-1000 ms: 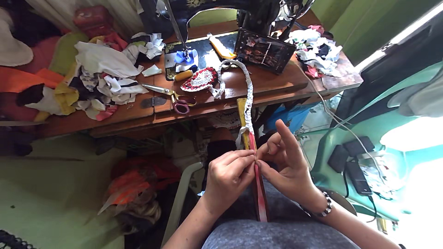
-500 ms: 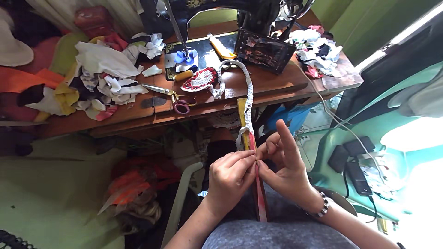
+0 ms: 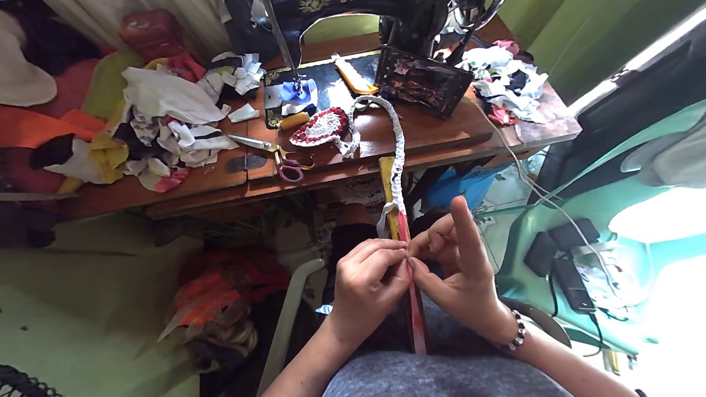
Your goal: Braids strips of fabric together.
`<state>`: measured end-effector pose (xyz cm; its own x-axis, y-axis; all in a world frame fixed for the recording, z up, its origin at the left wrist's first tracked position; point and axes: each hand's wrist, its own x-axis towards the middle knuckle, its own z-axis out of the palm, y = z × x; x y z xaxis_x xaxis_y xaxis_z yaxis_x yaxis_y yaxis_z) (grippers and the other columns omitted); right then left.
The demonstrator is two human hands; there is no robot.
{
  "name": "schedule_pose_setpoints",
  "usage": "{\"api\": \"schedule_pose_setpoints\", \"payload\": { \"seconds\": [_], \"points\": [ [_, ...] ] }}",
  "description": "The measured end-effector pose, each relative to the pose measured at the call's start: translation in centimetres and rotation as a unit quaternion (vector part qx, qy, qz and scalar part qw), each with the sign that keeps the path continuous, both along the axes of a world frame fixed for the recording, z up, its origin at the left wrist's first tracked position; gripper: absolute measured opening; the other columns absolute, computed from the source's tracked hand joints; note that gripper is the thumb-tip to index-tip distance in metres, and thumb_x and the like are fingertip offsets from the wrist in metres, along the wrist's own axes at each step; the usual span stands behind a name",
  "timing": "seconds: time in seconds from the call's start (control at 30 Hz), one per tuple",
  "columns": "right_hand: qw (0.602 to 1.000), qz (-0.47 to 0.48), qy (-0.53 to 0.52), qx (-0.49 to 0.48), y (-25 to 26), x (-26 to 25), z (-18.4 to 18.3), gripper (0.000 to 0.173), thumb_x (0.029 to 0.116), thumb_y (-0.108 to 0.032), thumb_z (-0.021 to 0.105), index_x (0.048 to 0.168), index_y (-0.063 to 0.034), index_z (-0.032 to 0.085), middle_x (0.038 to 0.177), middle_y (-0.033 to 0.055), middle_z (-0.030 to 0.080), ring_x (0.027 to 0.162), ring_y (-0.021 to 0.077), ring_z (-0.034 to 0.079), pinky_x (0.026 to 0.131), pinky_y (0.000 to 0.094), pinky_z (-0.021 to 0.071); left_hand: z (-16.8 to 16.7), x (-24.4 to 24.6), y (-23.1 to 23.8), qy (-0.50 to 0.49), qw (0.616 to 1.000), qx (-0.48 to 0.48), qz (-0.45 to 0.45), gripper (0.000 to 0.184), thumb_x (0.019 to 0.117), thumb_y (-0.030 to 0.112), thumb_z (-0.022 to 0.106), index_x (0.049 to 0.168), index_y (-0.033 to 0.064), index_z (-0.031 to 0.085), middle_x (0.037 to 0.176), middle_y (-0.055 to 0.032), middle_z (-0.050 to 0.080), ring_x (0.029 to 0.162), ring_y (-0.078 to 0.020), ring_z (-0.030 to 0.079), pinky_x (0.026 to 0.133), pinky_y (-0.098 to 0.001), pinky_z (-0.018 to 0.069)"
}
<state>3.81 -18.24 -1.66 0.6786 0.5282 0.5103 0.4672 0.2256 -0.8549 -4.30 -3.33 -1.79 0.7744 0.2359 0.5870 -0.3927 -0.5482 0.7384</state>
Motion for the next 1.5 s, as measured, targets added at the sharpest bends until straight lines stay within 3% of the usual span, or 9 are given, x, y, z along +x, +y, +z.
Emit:
{"api": "schedule_pose_setpoints", "payload": {
  "seconds": [0.63, 1.0, 1.13, 1.2, 1.33, 1.5],
  "points": [
    [0.996, 0.032, 0.033, 0.077, 0.0, -0.4, 0.3, 0.099, 0.0914, 0.005, 0.071, 0.162, -0.0414, 0.020, 0.119, 0.0059, 0.062, 0.088, 0.0196, 0.072, 0.081, 0.0346, 0.0655, 0.5, 0.5, 0.0, -0.020, 0.994, -0.102, -0.031, 0.007, 0.0775, -0.007, 0.070, 0.075, -0.0029, 0.065, 0.086, -0.0125, 0.072, 0.086, -0.0175, 0.072, 0.076, -0.0278, 0.0627],
    [0.993, 0.017, 0.022, 0.112, 0.4, -0.7, 0.3, 0.100, 0.0900, 0.007, 0.072, 0.161, -0.0419, 0.021, 0.112, 0.0036, 0.065, 0.088, 0.0185, 0.072, 0.082, 0.0331, 0.0646, 0.3, 0.6, -1.1, -0.034, 0.976, -0.215, -0.031, 0.008, 0.0778, -0.007, 0.067, 0.083, -0.0008, 0.064, 0.088, -0.0110, 0.070, 0.086, -0.0168, 0.071, 0.072, -0.0274, 0.0618],
    [0.980, 0.063, 0.117, 0.147, 0.5, -0.3, 0.7, 0.107, 0.0852, 0.009, 0.075, 0.162, -0.0405, 0.019, 0.116, 0.0048, 0.061, 0.094, 0.0209, 0.071, 0.089, 0.0379, 0.0631, 0.6, 0.6, -0.8, -0.028, 0.957, -0.281, -0.069, 0.009, 0.0849, -0.010, 0.067, 0.093, -0.0066, 0.069, 0.099, -0.0156, 0.072, 0.093, -0.0188, 0.073, 0.076, -0.0293, 0.0634],
    [0.964, 0.092, 0.193, 0.157, 0.5, 0.2, 0.9, 0.108, 0.0838, 0.011, 0.075, 0.162, -0.0370, 0.018, 0.115, 0.0058, 0.061, 0.092, 0.0199, 0.069, 0.086, 0.0362, 0.0622, 0.7, 0.7, -0.4, -0.019, 0.951, -0.298, -0.078, 0.010, 0.0890, -0.009, 0.065, 0.097, -0.0085, 0.070, 0.104, -0.0179, 0.072, 0.094, -0.0207, 0.073, 0.078, -0.0313, 0.0636],
    [0.919, 0.153, 0.318, 0.175, 0.4, 1.2, 1.2, 0.106, 0.0869, 0.007, 0.073, 0.163, -0.0394, 0.015, 0.111, 0.0056, 0.059, 0.086, 0.0162, 0.066, 0.081, 0.0330, 0.0601, 0.9, 0.7, 0.0, -0.008, 0.959, -0.271, -0.082, 0.011, 0.0916, -0.007, 0.068, 0.101, -0.0105, 0.073, 0.108, -0.0196, 0.071, 0.093, -0.0222, 0.073, 0.080, -0.0340, 0.0656],
    [0.887, 0.197, 0.376, 0.182, 0.5, 1.8, 0.8, 0.113, 0.0856, 0.006, 0.074, 0.163, -0.0408, 0.006, 0.109, 0.0050, 0.060, 0.087, 0.0149, 0.065, 0.083, 0.0327, 0.0588, 1.1, 0.7, -0.1, -0.009, 0.974, -0.216, -0.068, 0.011, 0.0903, -0.007, 0.071, 0.101, -0.0091, 0.075, 0.106, -0.0184, 0.071, 0.091, -0.0189, 0.072, 0.079, -0.0299, 0.0642]
  ]
}}
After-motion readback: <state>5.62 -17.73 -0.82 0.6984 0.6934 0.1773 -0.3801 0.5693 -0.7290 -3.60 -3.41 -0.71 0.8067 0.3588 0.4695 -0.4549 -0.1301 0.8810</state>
